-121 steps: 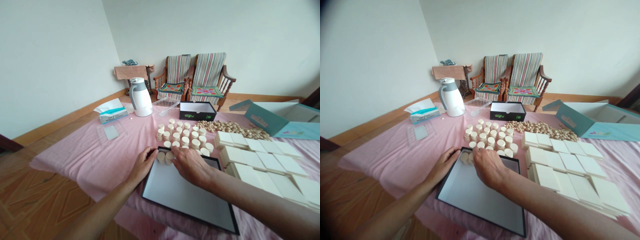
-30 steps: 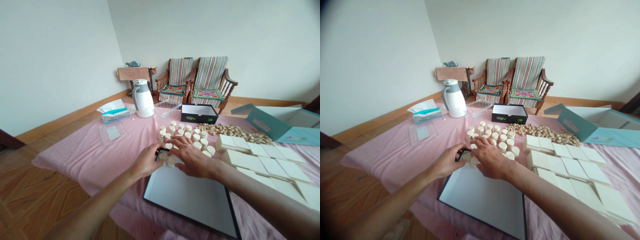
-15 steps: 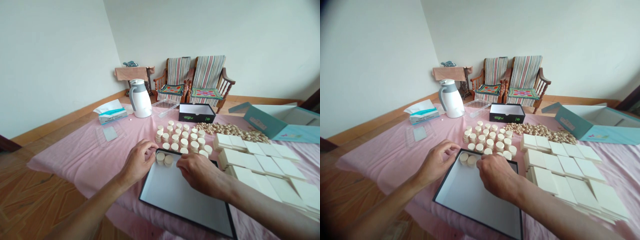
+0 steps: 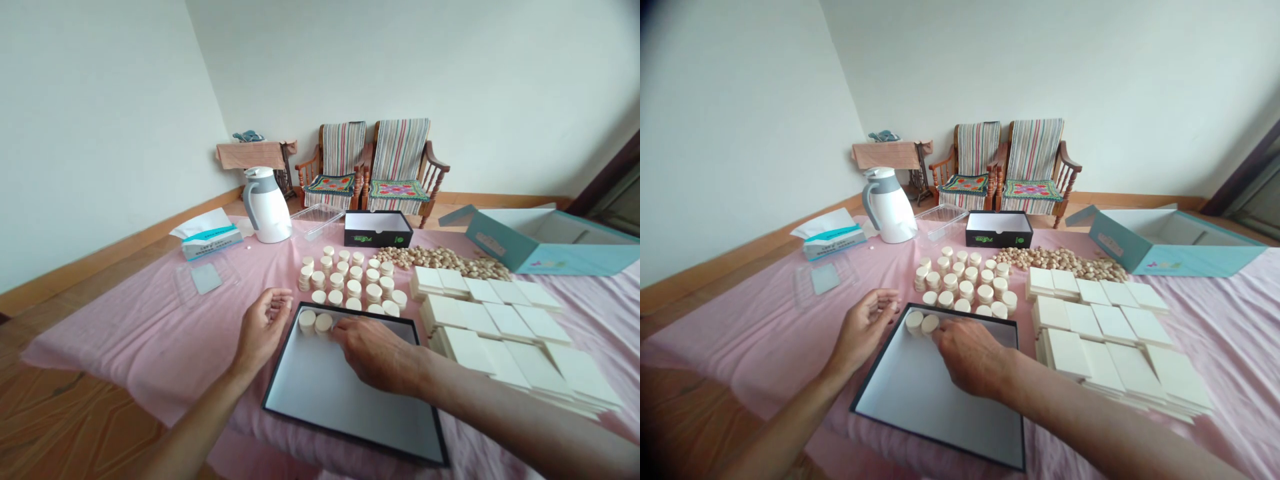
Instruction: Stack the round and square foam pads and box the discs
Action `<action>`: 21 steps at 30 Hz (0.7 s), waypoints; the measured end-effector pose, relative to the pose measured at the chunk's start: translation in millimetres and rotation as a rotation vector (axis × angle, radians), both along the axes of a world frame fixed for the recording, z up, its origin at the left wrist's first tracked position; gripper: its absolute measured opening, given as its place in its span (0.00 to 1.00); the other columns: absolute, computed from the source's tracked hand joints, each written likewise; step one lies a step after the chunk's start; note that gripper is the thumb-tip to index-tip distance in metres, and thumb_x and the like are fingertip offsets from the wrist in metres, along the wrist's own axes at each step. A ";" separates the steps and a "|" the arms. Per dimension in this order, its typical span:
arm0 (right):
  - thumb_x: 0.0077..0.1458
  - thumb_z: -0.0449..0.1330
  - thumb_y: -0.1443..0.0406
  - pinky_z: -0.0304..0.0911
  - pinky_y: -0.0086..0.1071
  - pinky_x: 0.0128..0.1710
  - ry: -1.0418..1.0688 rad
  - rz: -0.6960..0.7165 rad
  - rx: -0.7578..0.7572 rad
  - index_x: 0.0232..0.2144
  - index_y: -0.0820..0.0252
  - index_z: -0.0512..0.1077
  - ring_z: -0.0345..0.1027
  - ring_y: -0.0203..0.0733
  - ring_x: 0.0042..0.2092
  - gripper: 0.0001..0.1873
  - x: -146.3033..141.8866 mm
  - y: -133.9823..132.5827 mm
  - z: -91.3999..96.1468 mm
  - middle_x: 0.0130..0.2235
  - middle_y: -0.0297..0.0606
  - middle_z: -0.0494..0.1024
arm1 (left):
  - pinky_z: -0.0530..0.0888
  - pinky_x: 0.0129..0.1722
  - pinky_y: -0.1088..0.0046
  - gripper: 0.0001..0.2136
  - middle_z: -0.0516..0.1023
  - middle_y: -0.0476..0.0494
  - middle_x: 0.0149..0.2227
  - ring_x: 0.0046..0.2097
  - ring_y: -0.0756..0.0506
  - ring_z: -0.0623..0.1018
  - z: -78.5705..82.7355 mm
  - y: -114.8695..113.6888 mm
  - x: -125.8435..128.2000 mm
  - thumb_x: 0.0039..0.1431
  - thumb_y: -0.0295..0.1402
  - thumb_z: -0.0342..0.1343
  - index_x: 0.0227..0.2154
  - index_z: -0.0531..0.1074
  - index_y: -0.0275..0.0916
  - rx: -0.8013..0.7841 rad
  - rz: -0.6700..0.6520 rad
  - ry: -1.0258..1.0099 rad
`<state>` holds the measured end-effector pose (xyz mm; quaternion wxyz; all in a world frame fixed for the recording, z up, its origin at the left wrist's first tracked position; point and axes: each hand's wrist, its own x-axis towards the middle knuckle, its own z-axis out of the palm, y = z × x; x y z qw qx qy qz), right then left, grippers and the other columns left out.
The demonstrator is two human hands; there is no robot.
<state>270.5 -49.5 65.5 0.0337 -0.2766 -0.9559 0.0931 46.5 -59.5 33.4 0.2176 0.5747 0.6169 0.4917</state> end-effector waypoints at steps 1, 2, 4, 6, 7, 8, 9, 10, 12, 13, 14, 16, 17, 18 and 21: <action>0.51 0.50 0.76 0.61 0.31 0.34 0.003 -0.011 -0.015 0.35 0.65 0.72 0.71 0.41 0.35 0.13 5.5 -0.3 4.4 0.35 0.43 0.76 | 0.76 0.36 0.70 0.15 0.78 0.41 0.37 0.38 0.44 0.78 -2.5 1.3 -0.9 0.55 0.42 0.55 0.39 0.71 0.36 0.014 0.033 -0.056; 0.52 0.50 0.75 0.61 0.31 0.34 0.016 -0.033 -0.026 0.34 0.64 0.72 0.71 0.41 0.35 0.12 12.3 0.3 10.2 0.35 0.43 0.76 | 0.76 0.36 0.70 0.16 0.77 0.41 0.37 0.37 0.45 0.78 -5.0 2.6 -1.9 0.55 0.43 0.55 0.40 0.70 0.35 0.031 0.064 -0.111; 0.55 0.50 0.73 0.60 0.30 0.36 0.060 -0.115 -0.035 0.33 0.62 0.72 0.71 0.40 0.36 0.11 29.4 5.7 24.3 0.34 0.41 0.77 | 0.75 0.35 0.70 0.17 0.76 0.42 0.36 0.35 0.46 0.77 -10.1 5.0 -4.4 0.54 0.43 0.56 0.40 0.69 0.35 0.074 0.117 -0.201; 0.55 0.50 0.72 0.60 0.29 0.36 0.103 -0.223 -0.020 0.32 0.61 0.72 0.70 0.39 0.36 0.11 49.7 17.5 38.5 0.33 0.40 0.77 | 0.75 0.34 0.71 0.17 0.76 0.43 0.34 0.32 0.48 0.76 -14.8 7.1 -7.3 0.53 0.42 0.56 0.40 0.68 0.34 0.108 0.153 -0.261; 0.55 0.50 0.73 0.59 0.29 0.36 0.108 -0.272 -0.005 0.32 0.61 0.72 0.69 0.38 0.35 0.11 60.0 25.5 44.0 0.33 0.39 0.77 | 0.75 0.33 0.72 0.17 0.75 0.44 0.33 0.31 0.48 0.76 -16.9 8.2 -8.8 0.53 0.42 0.57 0.40 0.68 0.34 0.117 0.165 -0.280; 0.54 0.51 0.73 0.58 0.29 0.35 0.107 -0.320 0.015 0.31 0.61 0.72 0.69 0.38 0.35 0.10 69.8 34.1 47.9 0.32 0.39 0.77 | 0.74 0.32 0.72 0.16 0.75 0.44 0.32 0.31 0.49 0.75 -18.7 9.2 -10.3 0.53 0.42 0.57 0.39 0.68 0.35 0.122 0.174 -0.291; 0.53 0.52 0.73 0.58 0.29 0.35 0.092 -0.369 0.030 0.32 0.61 0.72 0.69 0.38 0.35 0.09 78.6 42.7 49.9 0.32 0.39 0.77 | 0.74 0.31 0.73 0.16 0.75 0.45 0.31 0.30 0.49 0.75 -20.3 10.2 -11.6 0.52 0.42 0.57 0.39 0.69 0.35 0.124 0.180 -0.297; 0.52 0.53 0.73 0.58 0.29 0.35 0.069 -0.414 0.035 0.33 0.62 0.72 0.69 0.39 0.35 0.09 86.0 50.8 50.0 0.33 0.40 0.77 | 0.73 0.31 0.73 0.16 0.75 0.45 0.31 0.30 0.49 0.75 -21.6 11.2 -12.7 0.52 0.42 0.57 0.39 0.69 0.35 0.122 0.182 -0.298; 0.49 0.55 0.73 0.58 0.29 0.35 -0.014 -0.476 0.028 0.35 0.63 0.71 0.69 0.41 0.37 0.10 95.4 63.2 44.9 0.36 0.42 0.77 | 0.73 0.31 0.72 0.16 0.75 0.45 0.30 0.29 0.49 0.75 -23.4 13.0 -14.3 0.51 0.41 0.57 0.39 0.69 0.35 0.118 0.184 -0.294; 0.48 0.55 0.73 0.58 0.29 0.35 -0.066 -0.487 0.021 0.36 0.64 0.71 0.69 0.42 0.38 0.11 97.3 67.2 40.6 0.37 0.44 0.77 | 0.74 0.31 0.72 0.16 0.75 0.45 0.30 0.29 0.49 0.75 -24.0 13.7 -14.7 0.51 0.41 0.57 0.38 0.69 0.35 0.116 0.186 -0.291; 0.47 0.56 0.73 0.58 0.30 0.35 -0.119 -0.488 0.016 0.36 0.65 0.71 0.70 0.44 0.38 0.11 97.5 69.7 35.8 0.37 0.46 0.77 | 0.74 0.32 0.72 0.16 0.75 0.45 0.30 0.29 0.49 0.75 -24.5 14.2 -15.0 0.51 0.42 0.57 0.38 0.69 0.35 0.113 0.189 -0.287; 0.46 0.55 0.74 0.57 0.31 0.34 -0.206 -0.480 0.015 0.35 0.67 0.71 0.70 0.46 0.39 0.11 94.2 71.7 26.2 0.37 0.48 0.76 | 0.74 0.32 0.71 0.17 0.76 0.45 0.30 0.30 0.48 0.75 -25.0 14.8 -15.2 0.50 0.42 0.57 0.38 0.69 0.35 0.107 0.192 -0.275; 0.46 0.55 0.74 0.58 0.31 0.35 -0.233 -0.479 0.016 0.35 0.68 0.71 0.70 0.47 0.39 0.11 91.3 71.9 22.3 0.37 0.50 0.76 | 0.74 0.32 0.71 0.17 0.76 0.45 0.30 0.30 0.48 0.75 -25.2 14.8 -15.2 0.50 0.43 0.57 0.38 0.69 0.35 0.104 0.195 -0.268; 0.47 0.55 0.74 0.58 0.31 0.35 -0.250 -0.480 0.013 0.36 0.68 0.71 0.70 0.47 0.40 0.11 88.2 72.0 19.2 0.38 0.51 0.76 | 0.74 0.32 0.71 0.17 0.76 0.45 0.30 0.30 0.48 0.76 -25.4 14.9 -15.3 0.50 0.43 0.57 0.38 0.70 0.35 0.099 0.198 -0.260; 0.47 0.57 0.73 0.59 0.31 0.37 -0.288 -0.489 -0.026 0.37 0.71 0.72 0.70 0.49 0.43 0.12 79.9 73.9 14.1 0.41 0.54 0.76 | 0.74 0.31 0.71 0.18 0.76 0.44 0.30 0.30 0.47 0.76 -26.0 14.7 -15.4 0.49 0.44 0.57 0.38 0.70 0.35 0.086 0.201 -0.243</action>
